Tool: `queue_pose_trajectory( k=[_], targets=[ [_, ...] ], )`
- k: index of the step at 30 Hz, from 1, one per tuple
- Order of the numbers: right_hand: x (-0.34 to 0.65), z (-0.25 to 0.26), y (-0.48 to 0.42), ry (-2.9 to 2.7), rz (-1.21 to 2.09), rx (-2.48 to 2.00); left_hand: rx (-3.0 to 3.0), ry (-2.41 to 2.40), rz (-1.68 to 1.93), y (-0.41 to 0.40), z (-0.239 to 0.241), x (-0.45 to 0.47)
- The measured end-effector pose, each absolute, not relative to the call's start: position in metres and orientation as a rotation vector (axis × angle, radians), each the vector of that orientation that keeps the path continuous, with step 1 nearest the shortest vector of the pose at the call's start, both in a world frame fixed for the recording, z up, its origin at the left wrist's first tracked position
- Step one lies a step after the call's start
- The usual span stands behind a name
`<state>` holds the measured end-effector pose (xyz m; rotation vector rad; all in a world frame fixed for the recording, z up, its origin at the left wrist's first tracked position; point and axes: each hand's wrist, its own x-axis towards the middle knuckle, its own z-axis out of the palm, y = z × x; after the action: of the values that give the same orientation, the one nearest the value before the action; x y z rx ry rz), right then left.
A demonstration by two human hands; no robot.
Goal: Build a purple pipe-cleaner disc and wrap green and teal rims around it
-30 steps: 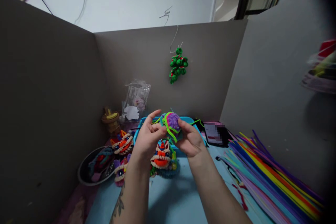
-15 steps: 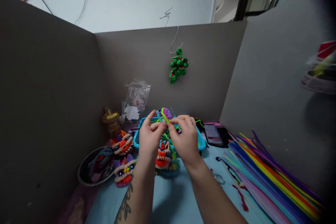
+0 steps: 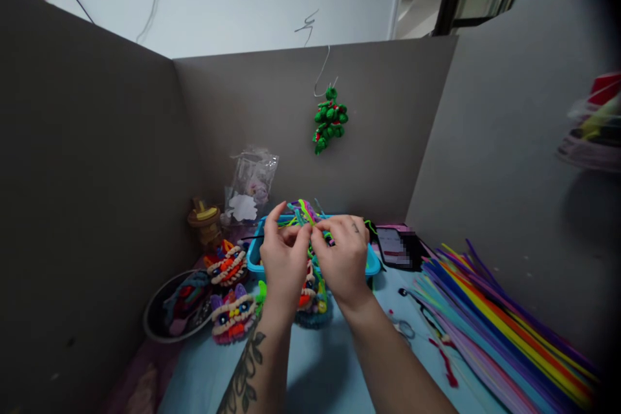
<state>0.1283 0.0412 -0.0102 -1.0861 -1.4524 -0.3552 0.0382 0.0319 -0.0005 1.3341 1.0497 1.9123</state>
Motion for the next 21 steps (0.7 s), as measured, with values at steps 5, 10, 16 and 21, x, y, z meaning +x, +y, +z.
queue_pose_trajectory(
  k=[5,10,16,21],
  targets=[
    [0.127,-0.010,0.042,-1.443,-0.362,-1.103,1.351,1.086,1.901,0.032,-0.001,0.039],
    [0.132,-0.008,0.045,-1.468,-0.236,-1.019,1.177,0.992,1.881,0.034,0.003,0.035],
    [0.135,-0.006,0.046,-1.507,-0.077,-0.976,0.953,0.774,1.886,0.040,0.002,0.028],
    [0.136,-0.007,0.048,-1.557,0.074,-0.889,0.823,0.625,1.808,0.041,0.005,0.029]
  ],
)
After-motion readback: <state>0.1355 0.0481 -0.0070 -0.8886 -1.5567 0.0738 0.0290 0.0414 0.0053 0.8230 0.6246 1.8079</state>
